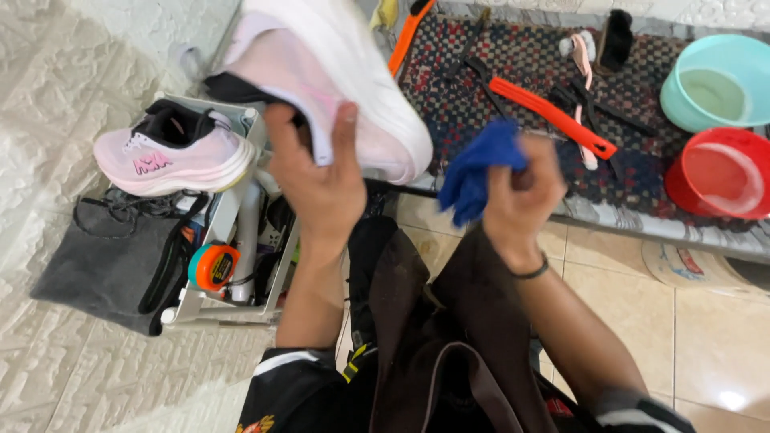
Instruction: The person scrubs a pink and white sneaker using a black brush and a blue cloth, repeatedly dipping the brush into a red bucket of soapy water. They wipe the upper and sole, turn the shoe over, and continue scrubbing different areas.
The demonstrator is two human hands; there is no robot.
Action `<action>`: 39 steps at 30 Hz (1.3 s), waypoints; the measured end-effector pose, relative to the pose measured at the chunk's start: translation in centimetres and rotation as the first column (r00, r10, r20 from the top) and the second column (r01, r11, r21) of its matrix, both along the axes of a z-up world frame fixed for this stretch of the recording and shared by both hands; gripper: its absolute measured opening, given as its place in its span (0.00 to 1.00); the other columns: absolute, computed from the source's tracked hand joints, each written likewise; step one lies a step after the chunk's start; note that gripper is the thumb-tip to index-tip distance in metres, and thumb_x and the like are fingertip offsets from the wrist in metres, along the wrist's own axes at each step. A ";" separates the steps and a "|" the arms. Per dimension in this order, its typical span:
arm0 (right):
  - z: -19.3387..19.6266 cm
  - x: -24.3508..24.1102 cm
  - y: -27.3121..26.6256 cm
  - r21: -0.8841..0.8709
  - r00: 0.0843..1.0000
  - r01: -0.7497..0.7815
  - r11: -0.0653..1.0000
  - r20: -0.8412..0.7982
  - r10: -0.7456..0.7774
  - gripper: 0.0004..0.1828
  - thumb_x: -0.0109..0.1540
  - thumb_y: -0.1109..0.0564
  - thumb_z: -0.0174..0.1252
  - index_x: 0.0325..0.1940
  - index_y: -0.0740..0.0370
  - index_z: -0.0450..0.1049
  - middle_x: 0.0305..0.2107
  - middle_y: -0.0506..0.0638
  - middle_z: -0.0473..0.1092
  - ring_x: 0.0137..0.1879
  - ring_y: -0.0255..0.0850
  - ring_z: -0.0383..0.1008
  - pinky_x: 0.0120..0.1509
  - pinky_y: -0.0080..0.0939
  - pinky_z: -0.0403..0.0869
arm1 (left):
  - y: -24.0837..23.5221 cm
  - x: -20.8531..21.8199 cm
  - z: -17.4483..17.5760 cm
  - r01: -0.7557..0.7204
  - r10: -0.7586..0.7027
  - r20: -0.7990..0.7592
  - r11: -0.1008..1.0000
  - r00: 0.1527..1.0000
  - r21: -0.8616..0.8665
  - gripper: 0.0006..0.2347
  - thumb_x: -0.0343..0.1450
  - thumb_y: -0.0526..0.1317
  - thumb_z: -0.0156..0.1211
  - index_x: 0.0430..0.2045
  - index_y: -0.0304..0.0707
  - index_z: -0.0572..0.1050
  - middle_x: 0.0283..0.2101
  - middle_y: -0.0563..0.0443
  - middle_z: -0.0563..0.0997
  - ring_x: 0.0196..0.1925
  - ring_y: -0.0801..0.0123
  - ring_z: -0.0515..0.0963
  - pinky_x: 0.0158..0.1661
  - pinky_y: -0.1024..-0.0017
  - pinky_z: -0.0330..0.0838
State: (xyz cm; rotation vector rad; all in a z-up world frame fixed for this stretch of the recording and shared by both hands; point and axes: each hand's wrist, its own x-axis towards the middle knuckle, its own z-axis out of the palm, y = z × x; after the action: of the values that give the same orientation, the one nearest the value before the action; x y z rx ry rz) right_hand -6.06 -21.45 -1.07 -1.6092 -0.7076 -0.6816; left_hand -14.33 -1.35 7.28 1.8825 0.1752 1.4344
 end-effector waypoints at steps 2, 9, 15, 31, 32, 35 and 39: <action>1.8 -0.3 0.9 0.153 0.998 -0.011 0.988 0.060 0.002 0.07 0.72 0.60 0.60 0.52 0.67 0.78 0.43 0.60 0.74 0.48 0.53 0.77 0.59 0.48 0.73 | -0.7 0.6 -1.4 0.033 -0.032 0.034 0.999 0.999 -0.005 0.16 0.78 0.42 0.67 0.51 0.29 0.71 0.36 0.40 0.76 0.41 0.55 0.82 0.51 0.55 0.77; -8.6 3.1 1.4 -0.187 0.957 -0.017 0.982 0.283 0.070 0.15 0.63 0.67 0.66 0.54 0.68 0.78 0.56 0.68 0.74 0.60 0.72 0.75 0.66 0.67 0.71 | -1.3 1.3 -3.2 0.174 -0.128 0.192 0.953 0.973 -0.249 0.20 0.77 0.38 0.70 0.60 0.35 0.67 0.55 0.42 0.72 0.58 0.65 0.76 0.65 0.56 0.69; -2.8 8.6 0.0 -0.134 0.948 0.080 0.988 0.316 -0.034 0.18 0.65 0.71 0.65 0.60 0.75 0.76 0.52 0.71 0.72 0.59 0.74 0.74 0.65 0.68 0.72 | 0.1 -0.3 -6.5 0.232 -0.177 0.177 0.897 0.968 -0.376 0.26 0.81 0.42 0.69 0.70 0.41 0.59 0.68 0.45 0.62 0.72 0.64 0.66 0.74 0.55 0.61; -16.7 -10.4 -19.2 -0.321 0.036 -0.298 0.899 -0.945 -0.326 0.54 0.70 0.20 0.41 0.60 0.77 0.79 0.39 0.78 0.80 0.42 0.69 0.85 0.47 0.67 0.82 | -0.7 -2.5 -10.2 0.441 -0.345 0.276 0.735 0.897 -0.515 0.20 0.82 0.41 0.66 0.65 0.46 0.62 0.61 0.54 0.68 0.67 0.75 0.68 0.70 0.64 0.65; -16.1 -11.5 -18.4 -0.321 0.032 -0.290 0.901 -0.945 -0.326 0.54 0.70 0.20 0.41 0.60 0.77 0.79 0.39 0.78 0.80 0.42 0.69 0.85 0.47 0.67 0.82 | -0.9 -2.4 -10.8 0.448 -0.353 0.276 0.731 0.894 -0.515 0.20 0.82 0.41 0.66 0.65 0.46 0.62 0.61 0.54 0.68 0.67 0.75 0.68 0.70 0.64 0.65; -15.4 -12.3 -15.8 0.115 -0.288 -0.098 0.989 -0.954 0.082 0.63 0.64 0.14 0.36 0.78 0.72 0.64 0.56 0.79 0.74 0.51 0.72 0.82 0.47 0.69 0.79 | -1.7 -2.2 -12.1 0.411 -0.281 0.309 0.735 0.908 -0.539 0.25 0.81 0.42 0.69 0.69 0.44 0.59 0.65 0.48 0.67 0.71 0.74 0.66 0.72 0.64 0.62; -18.7 -7.2 -12.4 0.248 -0.110 0.074 0.966 -0.961 0.255 0.49 0.65 0.22 0.51 0.79 0.59 0.64 0.35 0.53 0.65 0.32 0.45 0.71 0.34 0.42 0.74 | -2.3 -3.1 -12.4 0.408 -0.281 0.301 0.713 0.911 -0.571 0.28 0.80 0.42 0.71 0.70 0.42 0.58 0.68 0.41 0.65 0.74 0.64 0.66 0.74 0.58 0.58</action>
State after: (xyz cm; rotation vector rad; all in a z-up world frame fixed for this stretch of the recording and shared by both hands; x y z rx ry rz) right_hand -13.27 -33.83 -19.81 -1.2993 0.4908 0.7246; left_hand -17.39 -3.69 -5.11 1.1406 0.1644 1.1012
